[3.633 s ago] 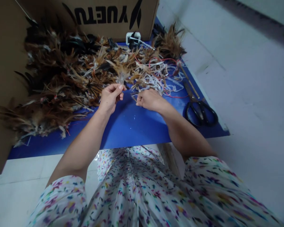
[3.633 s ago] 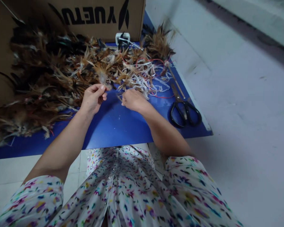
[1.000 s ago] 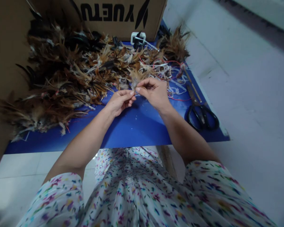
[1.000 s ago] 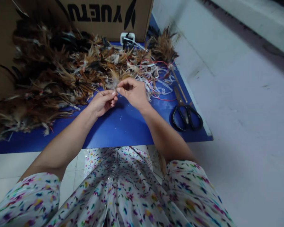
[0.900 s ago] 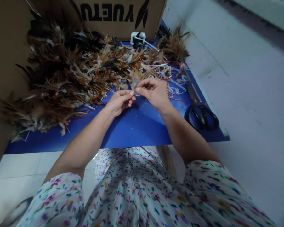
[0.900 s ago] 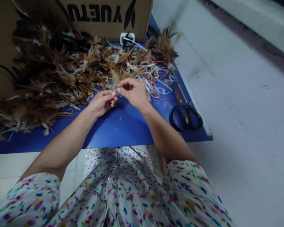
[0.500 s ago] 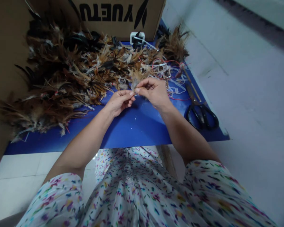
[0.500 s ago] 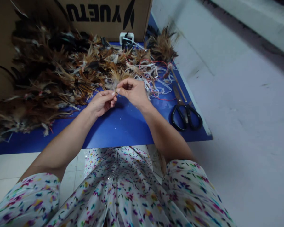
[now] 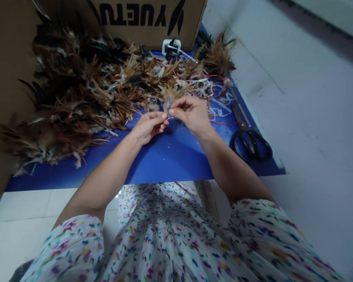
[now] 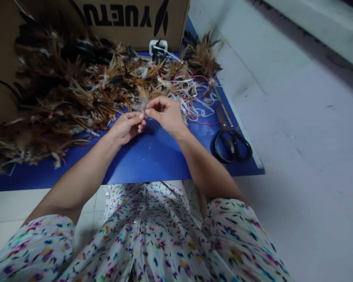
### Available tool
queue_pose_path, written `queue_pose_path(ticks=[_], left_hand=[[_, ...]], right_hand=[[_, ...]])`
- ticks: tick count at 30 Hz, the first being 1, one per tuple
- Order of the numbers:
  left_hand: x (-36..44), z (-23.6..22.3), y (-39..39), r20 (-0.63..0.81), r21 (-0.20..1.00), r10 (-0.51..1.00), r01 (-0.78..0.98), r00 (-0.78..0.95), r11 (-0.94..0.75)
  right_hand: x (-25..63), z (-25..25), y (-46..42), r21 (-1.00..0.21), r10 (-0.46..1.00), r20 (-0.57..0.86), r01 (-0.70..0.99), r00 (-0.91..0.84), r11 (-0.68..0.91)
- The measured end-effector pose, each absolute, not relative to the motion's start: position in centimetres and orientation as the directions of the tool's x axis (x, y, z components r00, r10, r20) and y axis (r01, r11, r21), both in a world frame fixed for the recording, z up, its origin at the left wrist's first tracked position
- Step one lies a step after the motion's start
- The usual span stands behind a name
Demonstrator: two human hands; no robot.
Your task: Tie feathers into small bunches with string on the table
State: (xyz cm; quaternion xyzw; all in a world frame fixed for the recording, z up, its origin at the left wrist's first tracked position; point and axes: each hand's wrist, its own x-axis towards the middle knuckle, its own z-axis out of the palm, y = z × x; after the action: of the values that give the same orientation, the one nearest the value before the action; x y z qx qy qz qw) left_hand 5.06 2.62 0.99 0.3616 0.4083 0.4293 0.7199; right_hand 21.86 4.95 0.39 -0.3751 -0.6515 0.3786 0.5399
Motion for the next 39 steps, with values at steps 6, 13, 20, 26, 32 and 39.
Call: queue_pose_path(ticks=[6, 13, 20, 26, 32, 39], left_hand=[[5.0, 0.8, 2.7, -0.262, 0.874, 0.913, -0.324, 0.312, 0.362], [5.1, 0.7, 2.8, -0.180, 0.913, 0.958, -0.324, 0.223, 0.247], [5.3, 0.6, 2.7, 0.036, 0.980, 0.996, -0.199, 0.086, -0.018], [5.2, -0.1, 2.8, 0.184, 0.981, 0.982, -0.078, 0.050, -0.180], [5.3, 0.5, 2.4, 0.201, 0.977, 0.979, 0.056, 0.043, -0.204], [5.5, 0.2, 2.5, 0.142, 0.989, 0.987, -0.058, 0.072, -0.138]], right_hand=[[21.7, 0.6, 4.8, -0.901, 0.900, 0.410, 0.093, -0.146, 0.425], [21.5, 1.0, 4.4, -0.956, 0.953, 0.292, 0.006, -0.076, 0.294], [20.7, 1.4, 3.7, -0.987, 0.964, 0.159, -0.069, -0.213, 0.148], [20.4, 1.3, 3.6, -0.979, 0.960, 0.203, -0.053, -0.193, 0.196], [20.4, 0.8, 3.9, -0.977, 0.967, 0.210, -0.065, -0.142, 0.203], [20.4, 0.8, 3.9, -0.976, 0.971, 0.219, -0.044, -0.101, 0.215]])
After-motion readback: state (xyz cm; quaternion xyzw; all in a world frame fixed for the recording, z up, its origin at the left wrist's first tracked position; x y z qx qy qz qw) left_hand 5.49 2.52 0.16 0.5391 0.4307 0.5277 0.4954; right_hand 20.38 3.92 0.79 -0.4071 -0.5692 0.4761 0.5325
